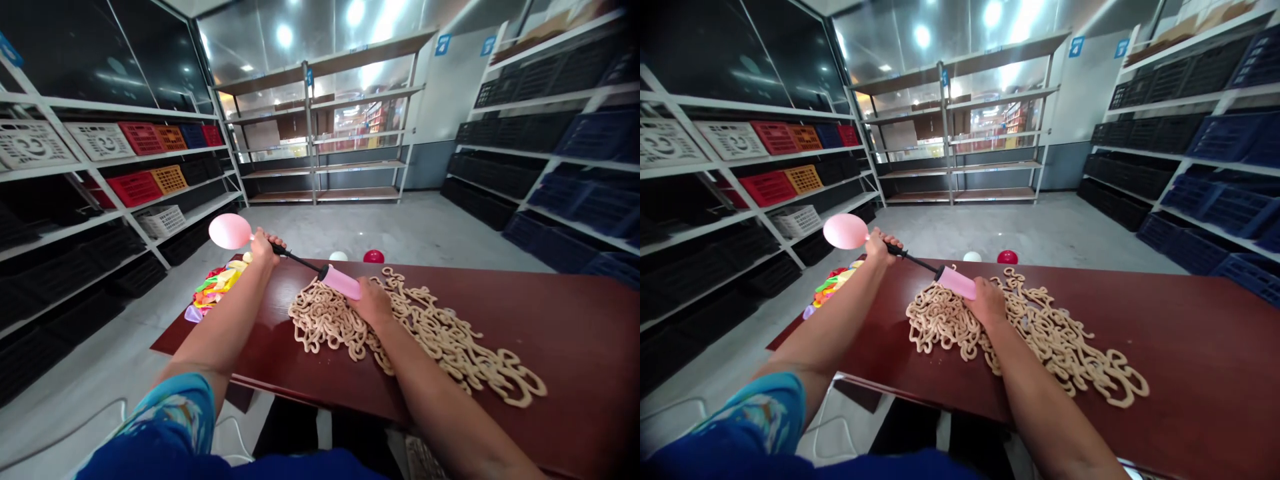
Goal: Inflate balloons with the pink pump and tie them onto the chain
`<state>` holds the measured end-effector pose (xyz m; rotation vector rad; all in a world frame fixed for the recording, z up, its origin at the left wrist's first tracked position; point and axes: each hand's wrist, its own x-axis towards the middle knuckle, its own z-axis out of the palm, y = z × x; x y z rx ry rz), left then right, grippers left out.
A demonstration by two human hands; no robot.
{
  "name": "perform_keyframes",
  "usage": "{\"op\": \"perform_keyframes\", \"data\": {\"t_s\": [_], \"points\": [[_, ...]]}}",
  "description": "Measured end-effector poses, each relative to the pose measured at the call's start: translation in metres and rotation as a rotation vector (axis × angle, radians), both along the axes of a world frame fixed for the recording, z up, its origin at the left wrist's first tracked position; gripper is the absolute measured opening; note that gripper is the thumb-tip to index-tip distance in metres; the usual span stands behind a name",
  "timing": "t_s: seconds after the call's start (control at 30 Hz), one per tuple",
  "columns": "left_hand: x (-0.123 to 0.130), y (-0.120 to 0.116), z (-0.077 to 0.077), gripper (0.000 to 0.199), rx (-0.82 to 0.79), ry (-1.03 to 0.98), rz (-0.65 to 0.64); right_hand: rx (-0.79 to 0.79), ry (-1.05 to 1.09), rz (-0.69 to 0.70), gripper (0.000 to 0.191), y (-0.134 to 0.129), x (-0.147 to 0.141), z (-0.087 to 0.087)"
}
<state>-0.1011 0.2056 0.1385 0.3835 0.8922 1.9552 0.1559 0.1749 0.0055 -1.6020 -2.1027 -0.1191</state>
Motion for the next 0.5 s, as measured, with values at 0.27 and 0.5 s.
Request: {"op": "perform_keyframes", "data": {"t_s": [0.27,0.5], "points": [[0.061,-0.013,-0.039,0.039,-0.028,-0.067,-0.110,0.004,0.016,0.052,0.032,-0.009,-0.005,0.003],[0.052,-0.014,-0.039,0.040,-0.011,-0.062,-0.114,0.001,0.040,0.061,0.036,-0.010,-0.006,0.007]]}}
